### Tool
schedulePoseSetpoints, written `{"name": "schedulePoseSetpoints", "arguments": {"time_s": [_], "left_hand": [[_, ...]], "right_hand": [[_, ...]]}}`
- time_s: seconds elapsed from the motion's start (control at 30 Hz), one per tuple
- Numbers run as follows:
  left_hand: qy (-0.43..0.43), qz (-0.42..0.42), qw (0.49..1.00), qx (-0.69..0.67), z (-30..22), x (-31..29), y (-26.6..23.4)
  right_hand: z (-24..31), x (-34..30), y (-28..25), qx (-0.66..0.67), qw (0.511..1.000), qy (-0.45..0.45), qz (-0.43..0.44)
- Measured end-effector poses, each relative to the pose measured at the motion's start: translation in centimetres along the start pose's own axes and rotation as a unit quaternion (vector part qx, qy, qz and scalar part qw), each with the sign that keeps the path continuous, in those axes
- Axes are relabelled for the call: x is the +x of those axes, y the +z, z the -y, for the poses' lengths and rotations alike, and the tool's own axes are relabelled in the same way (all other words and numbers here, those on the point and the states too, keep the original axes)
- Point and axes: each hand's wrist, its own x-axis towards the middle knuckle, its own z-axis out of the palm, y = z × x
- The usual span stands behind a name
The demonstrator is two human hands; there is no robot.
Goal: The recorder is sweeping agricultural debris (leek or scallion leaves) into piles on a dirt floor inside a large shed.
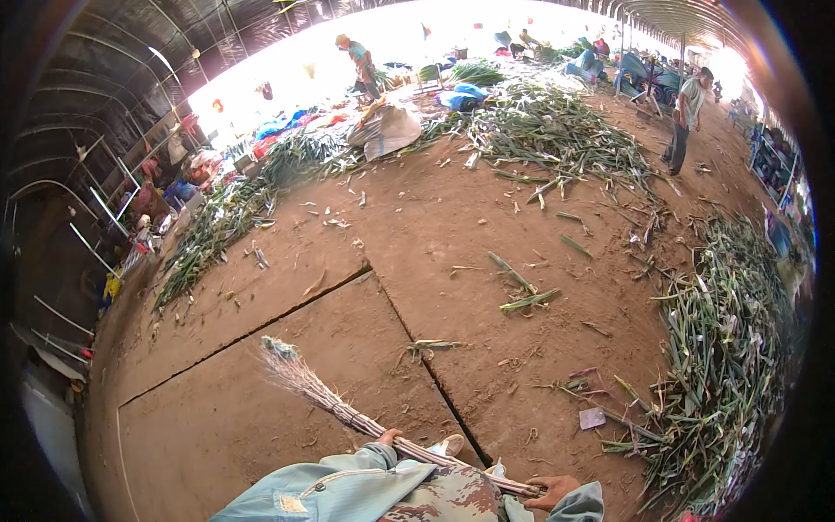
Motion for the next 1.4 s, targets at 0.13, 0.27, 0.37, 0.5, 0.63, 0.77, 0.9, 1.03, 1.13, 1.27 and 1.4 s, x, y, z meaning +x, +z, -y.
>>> {"name": "schedulePoseSetpoints", "arguments": {"time_s": [0.13, 0.27, 0.37, 0.5, 0.63, 0.77, 0.9, 1.03, 1.13, 1.27, 1.4], "left_hand": [[-0.026, 0.044, 0.999, 0.001, -0.4, -0.9, 1.4], [-0.024, 0.014, 1.000, -0.001, -0.5, 0.6, 0.5], [-0.037, 0.020, 0.999, -0.019, -0.4, 0.7, 0.9], [-0.016, 0.016, 1.000, -0.008, -0.6, 0.4, 1.1], [-0.040, 0.016, 0.999, -0.029, -0.6, 0.4, 1.6], [-0.057, 0.031, 0.998, -0.026, -0.9, 0.9, 0.8], [-0.036, -0.010, 0.999, -0.030, -0.9, 1.0, 1.4], [-0.047, -0.015, 0.999, -0.019, -0.7, 1.0, 1.2], [-0.047, -0.023, 0.999, -0.014, -0.8, 1.0, 1.2], [-0.035, -0.023, 0.999, -0.012, -1.1, 0.3, 1.5], [-0.032, -0.015, 0.999, -0.004, -1.2, -0.5, 1.8]], "right_hand": [[-0.6, -0.2, -0.1, 0.003, 1.000, 0.022, -0.004], [0.1, 0.1, -0.8, 0.005, 1.000, -0.013, -0.007], [-0.2, 0.3, -0.7, 0.004, 1.000, -0.019, -0.019], [-0.1, 0.3, -0.9, 0.004, 1.000, -0.004, -0.021], [0.0, 0.4, -1.1, 0.005, 1.000, 0.007, -0.024], [0.6, 0.3, -1.7, -0.002, 1.000, 0.008, -0.021], [0.1, 0.5, -1.6, 0.011, 1.000, -0.004, -0.029], [-1.1, 1.4, -1.2, 0.001, 1.000, -0.007, -0.027], [-1.3, 1.7, -1.3, -0.003, 1.000, -0.005, -0.016], [-1.1, 1.2, -1.5, 0.006, 1.000, 0.003, -0.007], [-1.2, 1.2, -1.4, 0.013, 1.000, 0.006, -0.003]]}}
